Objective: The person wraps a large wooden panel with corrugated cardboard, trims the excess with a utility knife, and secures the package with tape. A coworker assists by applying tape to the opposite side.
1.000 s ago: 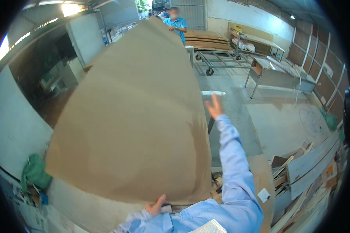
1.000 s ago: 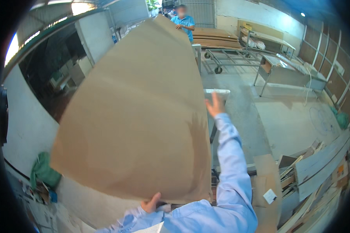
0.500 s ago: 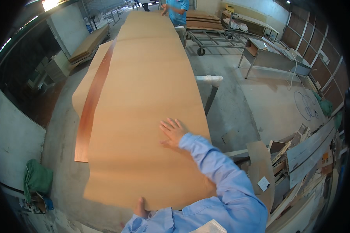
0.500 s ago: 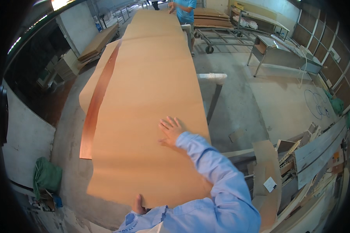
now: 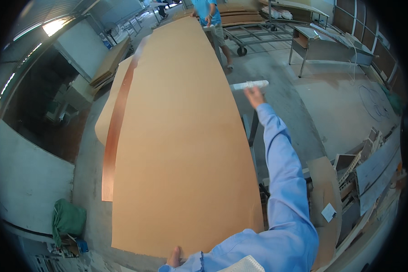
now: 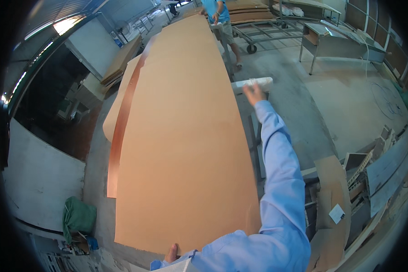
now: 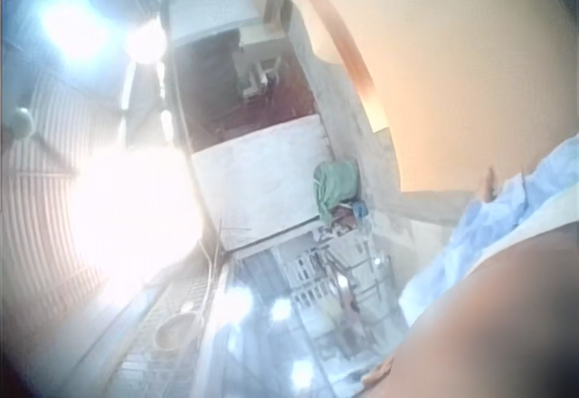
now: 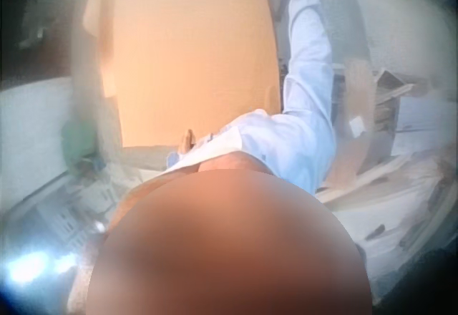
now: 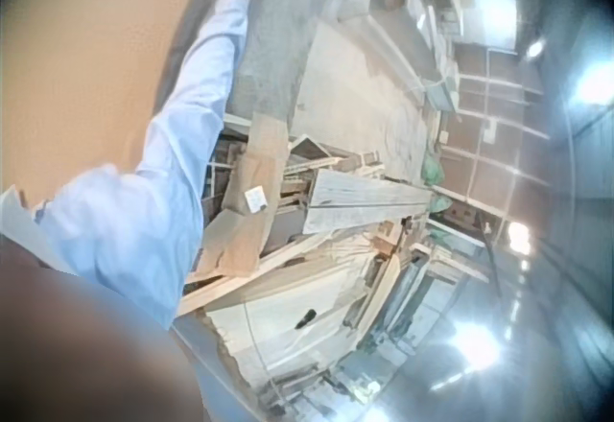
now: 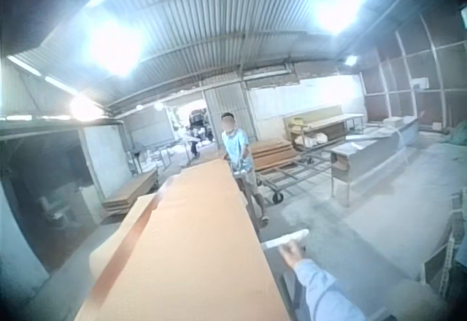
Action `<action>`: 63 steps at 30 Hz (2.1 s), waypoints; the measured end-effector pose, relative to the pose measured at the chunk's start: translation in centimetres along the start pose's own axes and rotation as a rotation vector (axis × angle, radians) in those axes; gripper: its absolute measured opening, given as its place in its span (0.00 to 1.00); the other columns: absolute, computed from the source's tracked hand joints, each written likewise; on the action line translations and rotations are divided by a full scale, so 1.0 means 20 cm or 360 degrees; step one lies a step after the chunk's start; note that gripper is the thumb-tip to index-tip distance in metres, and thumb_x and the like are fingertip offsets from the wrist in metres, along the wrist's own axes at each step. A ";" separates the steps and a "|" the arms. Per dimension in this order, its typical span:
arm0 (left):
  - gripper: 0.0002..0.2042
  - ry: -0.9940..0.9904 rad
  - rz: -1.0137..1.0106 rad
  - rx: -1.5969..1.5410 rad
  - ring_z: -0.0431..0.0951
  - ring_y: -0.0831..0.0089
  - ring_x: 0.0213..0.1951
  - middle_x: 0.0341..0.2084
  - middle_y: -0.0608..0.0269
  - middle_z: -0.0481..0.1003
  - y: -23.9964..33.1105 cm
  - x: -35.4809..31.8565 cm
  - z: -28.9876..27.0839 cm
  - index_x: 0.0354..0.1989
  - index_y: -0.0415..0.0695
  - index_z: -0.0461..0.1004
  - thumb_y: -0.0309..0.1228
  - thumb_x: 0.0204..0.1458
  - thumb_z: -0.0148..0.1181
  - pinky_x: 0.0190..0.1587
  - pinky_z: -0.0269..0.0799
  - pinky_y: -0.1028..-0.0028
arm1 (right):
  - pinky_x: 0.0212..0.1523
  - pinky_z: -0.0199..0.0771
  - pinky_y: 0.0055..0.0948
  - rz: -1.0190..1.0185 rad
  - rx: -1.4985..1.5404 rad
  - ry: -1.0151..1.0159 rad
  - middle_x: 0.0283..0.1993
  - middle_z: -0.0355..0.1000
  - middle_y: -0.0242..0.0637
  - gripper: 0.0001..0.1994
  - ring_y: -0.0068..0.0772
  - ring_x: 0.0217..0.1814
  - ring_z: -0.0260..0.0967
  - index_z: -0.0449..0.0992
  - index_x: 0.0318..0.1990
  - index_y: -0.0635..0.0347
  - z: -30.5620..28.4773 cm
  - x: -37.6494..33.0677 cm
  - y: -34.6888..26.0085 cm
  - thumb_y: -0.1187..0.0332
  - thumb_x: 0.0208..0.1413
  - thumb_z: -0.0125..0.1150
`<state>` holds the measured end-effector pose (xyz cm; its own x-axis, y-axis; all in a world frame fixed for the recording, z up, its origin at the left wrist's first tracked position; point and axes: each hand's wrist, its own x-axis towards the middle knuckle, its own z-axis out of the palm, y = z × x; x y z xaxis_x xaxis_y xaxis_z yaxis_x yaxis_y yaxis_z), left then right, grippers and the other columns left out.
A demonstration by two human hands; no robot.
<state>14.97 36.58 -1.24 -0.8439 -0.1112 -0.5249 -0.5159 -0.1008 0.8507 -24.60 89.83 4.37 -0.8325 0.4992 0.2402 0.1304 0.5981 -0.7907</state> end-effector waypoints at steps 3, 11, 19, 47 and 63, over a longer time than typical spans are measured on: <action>0.28 -0.0079 -0.0073 -0.0124 0.74 0.60 0.51 0.53 0.53 0.71 -0.02 0.01 0.01 0.61 0.40 0.63 0.45 0.58 0.57 0.53 0.73 0.59 | 0.66 0.51 0.58 0.0156 -0.0863 0.0033 0.68 0.55 0.57 0.35 0.50 0.71 0.52 0.61 0.63 0.63 0.18 -0.02 -0.03 0.44 0.59 0.50; 0.23 -0.0019 -0.0034 -0.0277 0.77 0.61 0.48 0.47 0.56 0.75 -0.14 0.08 -0.12 0.56 0.40 0.67 0.38 0.54 0.59 0.51 0.74 0.59 | 0.71 0.22 0.65 -0.0711 -0.0883 -0.0713 0.76 0.40 0.45 0.43 0.52 0.79 0.29 0.51 0.71 0.58 0.76 -0.48 -0.23 0.37 0.56 0.48; 0.21 0.0225 0.0657 -0.0843 0.77 0.64 0.48 0.45 0.58 0.77 0.19 0.17 -0.50 0.53 0.40 0.71 0.31 0.51 0.62 0.49 0.74 0.65 | 0.71 0.30 0.62 -0.0625 -0.0888 -0.1108 0.74 0.43 0.53 0.45 0.63 0.76 0.32 0.52 0.70 0.58 0.86 -0.85 -0.74 0.33 0.55 0.47; 0.37 0.0310 -0.0593 0.0692 0.71 0.53 0.58 0.55 0.49 0.72 -0.22 2.48 -2.65 0.61 0.47 0.68 0.57 0.46 0.63 0.60 0.65 0.54 | 0.70 0.35 0.61 -0.0625 -0.0926 -0.0821 0.73 0.41 0.64 0.39 0.66 0.76 0.34 0.46 0.71 0.65 2.28 -1.76 -2.04 0.59 0.56 0.55; 0.37 -0.0544 -0.0178 0.0902 0.78 0.61 0.48 0.44 0.51 0.79 0.43 4.17 -2.38 0.52 0.35 0.73 0.48 0.37 0.77 0.53 0.73 0.65 | 0.73 0.39 0.52 0.0137 -0.1614 -0.1014 0.72 0.40 0.67 0.46 0.67 0.74 0.38 0.44 0.69 0.73 2.32 -2.03 -2.47 0.77 0.40 0.59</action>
<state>-52.73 -20.63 -39.02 -0.7321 0.1984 -0.6516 -0.5217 0.4518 0.7237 -22.18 11.04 7.53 -0.8797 0.3328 -0.3396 0.3249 0.9422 0.0817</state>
